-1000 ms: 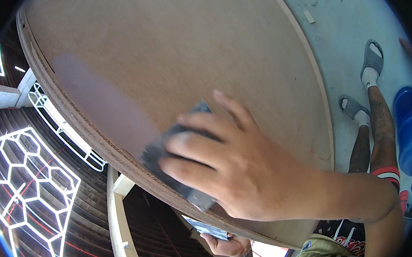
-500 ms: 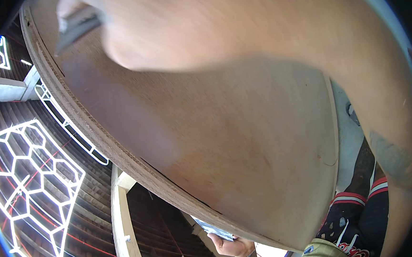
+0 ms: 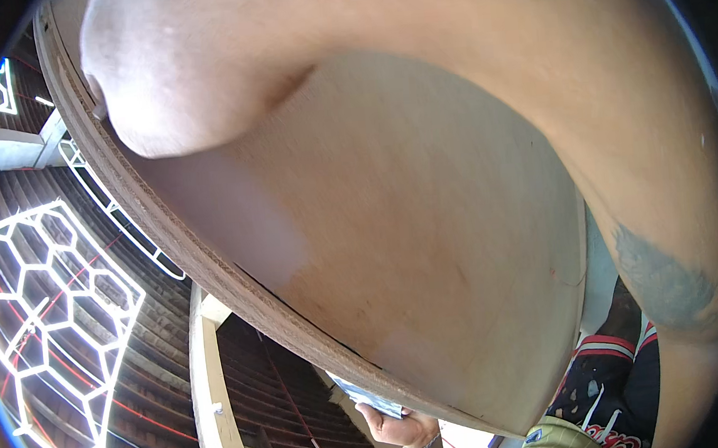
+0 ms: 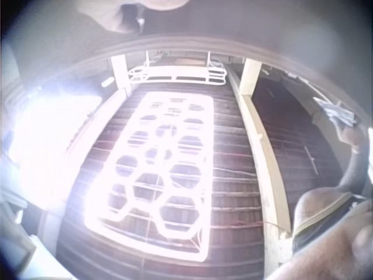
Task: Sanding the edges of a wooden board and applying putty using metal spreaders.
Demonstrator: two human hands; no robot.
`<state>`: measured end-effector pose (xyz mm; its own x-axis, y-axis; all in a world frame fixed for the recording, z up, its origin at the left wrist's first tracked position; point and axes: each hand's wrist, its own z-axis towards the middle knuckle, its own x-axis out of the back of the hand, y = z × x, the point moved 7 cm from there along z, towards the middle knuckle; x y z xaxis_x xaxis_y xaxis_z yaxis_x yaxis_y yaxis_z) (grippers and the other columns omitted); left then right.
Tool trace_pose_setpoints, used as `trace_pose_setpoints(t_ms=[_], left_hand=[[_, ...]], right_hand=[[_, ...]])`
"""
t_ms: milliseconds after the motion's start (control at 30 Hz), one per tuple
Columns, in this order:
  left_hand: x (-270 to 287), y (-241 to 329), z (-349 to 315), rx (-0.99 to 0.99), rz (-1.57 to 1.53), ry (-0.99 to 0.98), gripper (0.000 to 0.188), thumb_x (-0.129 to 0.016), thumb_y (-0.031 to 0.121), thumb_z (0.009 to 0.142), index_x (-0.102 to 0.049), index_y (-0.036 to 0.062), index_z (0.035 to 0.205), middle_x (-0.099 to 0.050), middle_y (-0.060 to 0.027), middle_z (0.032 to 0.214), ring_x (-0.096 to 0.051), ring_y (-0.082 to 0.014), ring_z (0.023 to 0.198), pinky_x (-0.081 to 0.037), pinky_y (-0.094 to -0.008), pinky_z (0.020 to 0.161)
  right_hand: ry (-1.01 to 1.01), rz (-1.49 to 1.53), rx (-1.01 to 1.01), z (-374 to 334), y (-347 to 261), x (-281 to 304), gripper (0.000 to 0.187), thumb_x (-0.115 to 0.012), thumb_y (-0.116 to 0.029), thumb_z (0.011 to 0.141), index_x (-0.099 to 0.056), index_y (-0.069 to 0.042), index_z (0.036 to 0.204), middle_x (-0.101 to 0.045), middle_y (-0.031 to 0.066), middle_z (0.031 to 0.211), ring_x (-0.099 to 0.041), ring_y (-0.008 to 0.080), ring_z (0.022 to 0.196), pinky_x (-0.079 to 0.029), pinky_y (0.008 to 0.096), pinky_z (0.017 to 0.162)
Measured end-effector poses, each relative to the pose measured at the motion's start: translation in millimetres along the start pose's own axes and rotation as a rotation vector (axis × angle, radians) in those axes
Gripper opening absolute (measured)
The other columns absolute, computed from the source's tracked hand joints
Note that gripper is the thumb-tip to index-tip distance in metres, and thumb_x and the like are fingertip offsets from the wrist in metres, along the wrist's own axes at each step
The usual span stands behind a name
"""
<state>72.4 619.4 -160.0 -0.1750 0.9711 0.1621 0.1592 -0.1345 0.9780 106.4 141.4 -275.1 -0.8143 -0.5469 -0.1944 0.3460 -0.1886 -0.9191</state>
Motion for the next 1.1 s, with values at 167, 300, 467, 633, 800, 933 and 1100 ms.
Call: trace_pose_setpoints(t_ms=[167,300,467,633,800,933,1100], left_hand=[[-2.4,4.1,1.4,0.012,0.027,-0.057,0.05,-0.041,0.046,0.106,-0.057,0.0055,0.131,-0.067,-0.0094,0.1,-0.045,-0.0143,0.06,-0.035,-0.0295,0.053],[-27.4,5.0,-2.3,0.066,-0.004,-0.405,0.055,-0.038,0.047,0.107,-0.051,0.0053,0.14,-0.059,-0.0137,0.127,-0.051,-0.0274,0.103,-0.04,-0.0436,0.089],[-10.1,9.9,1.7,-0.018,0.045,-0.138,0.047,-0.042,0.045,0.106,-0.057,0.0067,0.128,-0.069,-0.0082,0.092,-0.045,-0.0105,0.05,-0.038,-0.0242,0.045],[-20.9,13.4,12.9,0.182,-0.102,-0.644,0.059,-0.035,0.046,0.107,-0.044,0.0042,0.149,-0.052,-0.0156,0.146,-0.051,-0.0353,0.133,-0.041,-0.0524,0.112],[-12.0,21.7,24.7,0.185,-0.069,-0.754,0.062,-0.034,0.048,0.107,-0.043,0.0041,0.149,-0.05,-0.0135,0.15,-0.05,-0.034,0.134,-0.04,-0.049,0.113],[-6.6,23.7,21.8,0.004,0.193,-0.196,0.055,-0.039,0.049,0.105,-0.054,0.0064,0.137,-0.066,-0.0056,0.115,-0.058,-0.0151,0.076,-0.047,-0.027,0.065],[-53.1,25.4,-3.6,-0.126,0.332,-0.041,0.058,-0.045,0.05,0.103,-0.055,0.0043,0.137,-0.064,-0.0076,0.129,-0.066,-0.0185,0.107,-0.055,-0.03,0.089]], right_hand=[[0.026,-0.029,-0.012,-42.6,-15.1,-0.6,0.017,-0.065,-0.012,0.086,-0.073,-0.005,0.1,-0.068,0.0075,0.102,-0.062,0.0262,0.105,-0.047,0.0527,0.098],[0.086,-0.055,-0.023,-84.2,-37.4,4.0,0.017,-0.065,-0.014,0.086,-0.074,-0.006,0.098,-0.068,0.0068,0.101,-0.061,0.0254,0.106,-0.046,0.0542,0.099],[0.132,-0.082,-0.05,-122.4,-57.0,-7.5,0.016,-0.065,-0.017,0.087,-0.074,-0.006,0.095,-0.068,0.0058,0.098,-0.06,0.0243,0.106,-0.045,0.0561,0.1],[-0.064,0.048,-0.102,-156.6,-67.2,-24.9,0.017,-0.065,-0.019,0.087,-0.075,-0.006,0.093,-0.068,0.0052,0.098,-0.058,0.0241,0.106,-0.042,0.0576,0.105],[-0.109,0.104,-0.137,-187.4,-80.7,-39.9,0.032,-0.066,-0.022,0.085,-0.072,-0.006,0.113,-0.064,0.0102,0.116,-0.055,0.0284,0.115,-0.037,0.0609,0.109],[-0.143,0.162,-0.213,-215.1,-93.9,-48.5,0.047,-0.072,-0.044,0.082,-0.073,-0.011,0.114,-0.062,0.0051,0.118,-0.054,0.0265,0.116,-0.031,0.066,0.113],[-0.189,0.167,-0.294,-233.1,-104.6,-52.4,0.041,-0.069,-0.05,0.088,-0.073,-0.022,0.117,-0.063,-0.0054,0.118,-0.053,0.0195,0.117,-0.026,0.0642,0.117]])
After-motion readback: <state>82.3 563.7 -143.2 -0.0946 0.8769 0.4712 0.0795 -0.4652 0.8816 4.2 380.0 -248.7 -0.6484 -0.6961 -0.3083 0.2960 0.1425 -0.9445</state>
